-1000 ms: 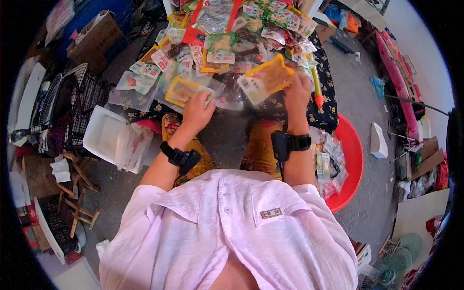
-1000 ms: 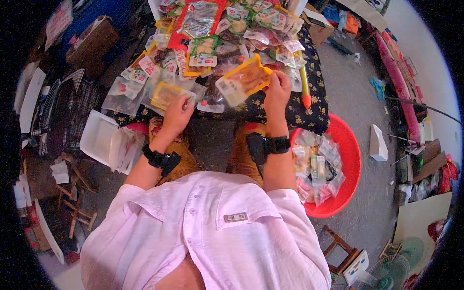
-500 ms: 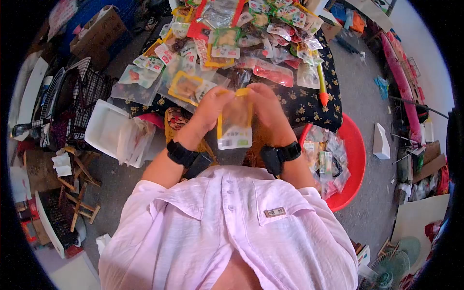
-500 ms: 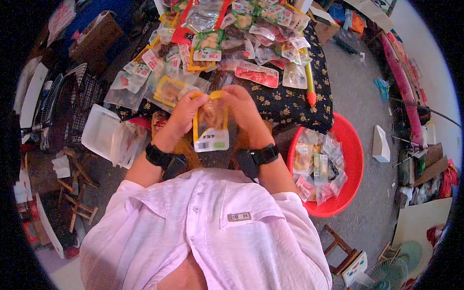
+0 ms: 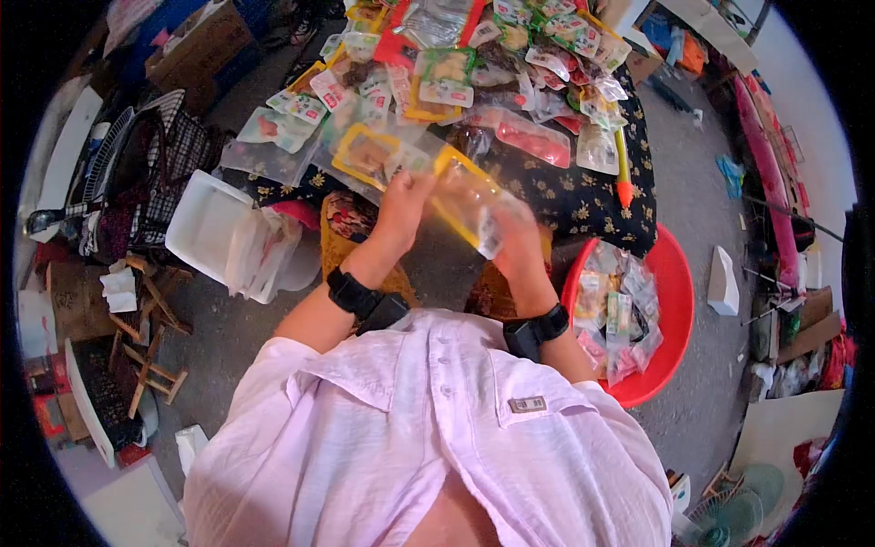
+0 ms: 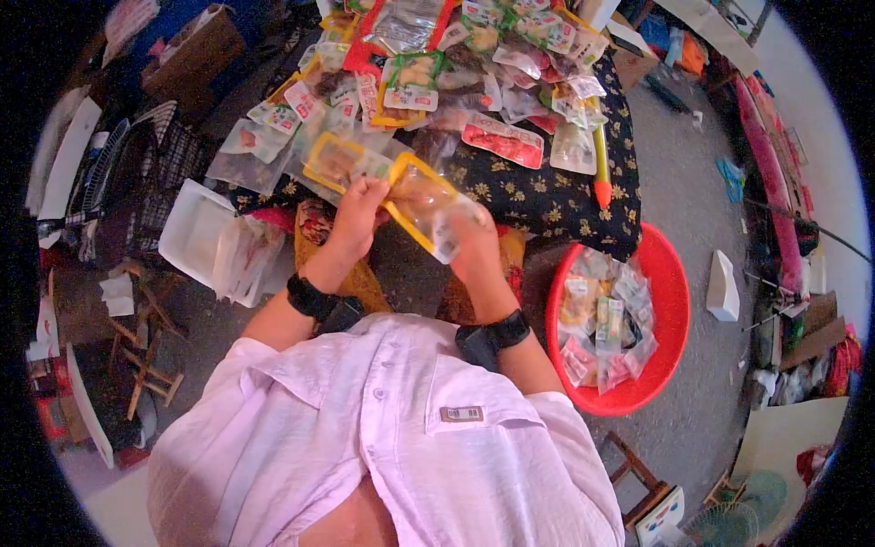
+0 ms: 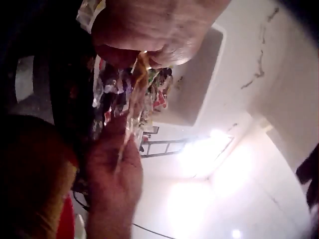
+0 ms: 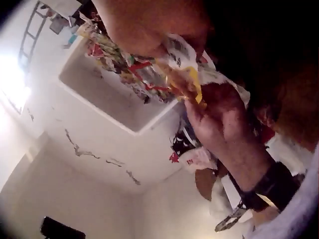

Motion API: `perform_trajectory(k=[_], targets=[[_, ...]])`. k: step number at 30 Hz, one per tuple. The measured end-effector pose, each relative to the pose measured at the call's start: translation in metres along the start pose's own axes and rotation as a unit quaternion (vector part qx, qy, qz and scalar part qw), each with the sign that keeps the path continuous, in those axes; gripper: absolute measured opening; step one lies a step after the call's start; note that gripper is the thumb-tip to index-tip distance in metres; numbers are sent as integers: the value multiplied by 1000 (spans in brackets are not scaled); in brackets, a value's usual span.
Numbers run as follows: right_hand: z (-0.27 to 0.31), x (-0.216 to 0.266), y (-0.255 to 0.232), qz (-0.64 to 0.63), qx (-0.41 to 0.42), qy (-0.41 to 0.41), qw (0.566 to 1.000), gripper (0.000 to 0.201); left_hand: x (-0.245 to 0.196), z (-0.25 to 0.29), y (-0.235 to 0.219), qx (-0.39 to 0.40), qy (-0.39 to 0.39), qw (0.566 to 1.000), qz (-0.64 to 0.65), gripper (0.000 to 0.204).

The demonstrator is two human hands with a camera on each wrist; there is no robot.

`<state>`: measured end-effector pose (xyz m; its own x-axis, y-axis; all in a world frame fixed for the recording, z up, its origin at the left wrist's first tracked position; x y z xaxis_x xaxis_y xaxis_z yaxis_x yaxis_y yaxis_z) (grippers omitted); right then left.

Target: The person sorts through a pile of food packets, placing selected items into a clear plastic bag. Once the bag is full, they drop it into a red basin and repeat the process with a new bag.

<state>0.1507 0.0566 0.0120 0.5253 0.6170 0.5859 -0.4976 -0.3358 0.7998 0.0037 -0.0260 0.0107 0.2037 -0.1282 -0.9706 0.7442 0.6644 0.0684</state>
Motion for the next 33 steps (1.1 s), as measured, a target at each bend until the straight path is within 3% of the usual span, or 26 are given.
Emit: perform_trajectory(k=[2,3,5,8,14,17,20,24,27,29,32,33], targets=[[0,8,-13,14,-93,-18,995,19,-3,-4,-17,-82,141,965,-204,21],[1,15,-10,20,-96,-25,995,18,-10,-3,-25,-121,192,921,-316,23],[-1,16,-15,-1,-91,-21,996,18,-19,0,-30,-182,303,788,-504,32],[-6,14,-16,23,-99,-24,995,18,-31,1,-21,-179,368,672,-617,27],[-18,3,-16,51,-86,-4,995,19,-25,-16,-17,-100,291,717,-625,15],[-21,6,-5,75,-67,12,995,18,-31,-13,-18,-108,306,747,-580,13],[-26,4,6,69,-48,23,996,15,-35,-8,-15,-124,351,743,-556,12],[-45,-4,9,36,27,65,997,13,-44,-2,-11,-119,340,731,-580,11],[-61,-19,12,78,66,52,993,12,-44,0,-10,-136,381,699,-590,10],[-82,-32,9,218,138,-55,964,13,-47,0,-8,-147,411,675,-595,10],[-75,-38,42,236,185,-111,948,14,-48,2,-8,-168,451,669,-566,10],[-75,-39,48,248,196,-116,942,15,-46,0,-8,-145,433,672,-583,10]])
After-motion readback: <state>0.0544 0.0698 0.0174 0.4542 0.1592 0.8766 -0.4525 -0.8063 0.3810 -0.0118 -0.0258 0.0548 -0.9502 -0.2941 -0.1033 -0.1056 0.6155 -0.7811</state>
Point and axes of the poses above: each hand's wrist, its own z-axis away from the middle knuckle, its own y-axis out of the palm, x = y × z, the point moved 4 cm from there along -z, towards the middle knuckle, and after that the axes turned 14 degrees about -z, right-handed, at the moved point
